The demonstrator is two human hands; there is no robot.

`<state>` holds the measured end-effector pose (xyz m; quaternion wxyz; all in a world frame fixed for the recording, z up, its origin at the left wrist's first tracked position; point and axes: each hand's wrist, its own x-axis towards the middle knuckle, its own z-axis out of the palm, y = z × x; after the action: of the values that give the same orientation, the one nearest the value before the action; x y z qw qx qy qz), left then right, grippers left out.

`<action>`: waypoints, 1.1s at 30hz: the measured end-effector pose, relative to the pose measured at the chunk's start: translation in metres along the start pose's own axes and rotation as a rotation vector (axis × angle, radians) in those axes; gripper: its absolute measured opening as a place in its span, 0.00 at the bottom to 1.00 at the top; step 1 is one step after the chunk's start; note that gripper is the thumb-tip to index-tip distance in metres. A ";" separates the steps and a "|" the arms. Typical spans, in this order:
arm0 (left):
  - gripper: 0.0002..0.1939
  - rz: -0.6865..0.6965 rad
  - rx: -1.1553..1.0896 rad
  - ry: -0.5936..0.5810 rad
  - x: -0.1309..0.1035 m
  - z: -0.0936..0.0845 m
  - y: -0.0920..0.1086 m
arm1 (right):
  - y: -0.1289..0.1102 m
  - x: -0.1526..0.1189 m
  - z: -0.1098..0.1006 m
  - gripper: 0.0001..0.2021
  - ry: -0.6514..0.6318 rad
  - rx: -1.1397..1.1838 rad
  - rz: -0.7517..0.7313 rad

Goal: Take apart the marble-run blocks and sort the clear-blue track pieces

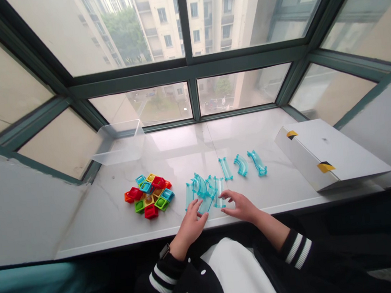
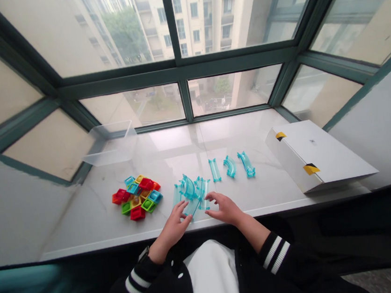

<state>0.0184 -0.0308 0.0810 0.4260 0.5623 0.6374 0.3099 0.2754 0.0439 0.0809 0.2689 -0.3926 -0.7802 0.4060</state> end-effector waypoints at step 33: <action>0.21 0.150 -0.065 0.000 0.027 0.012 0.034 | -0.012 0.001 0.012 0.13 0.252 -0.138 -0.238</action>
<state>0.0445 0.0003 0.1005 0.4196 0.5946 0.5829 0.3614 0.2613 0.0350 0.0842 0.3830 -0.3629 -0.8073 0.2643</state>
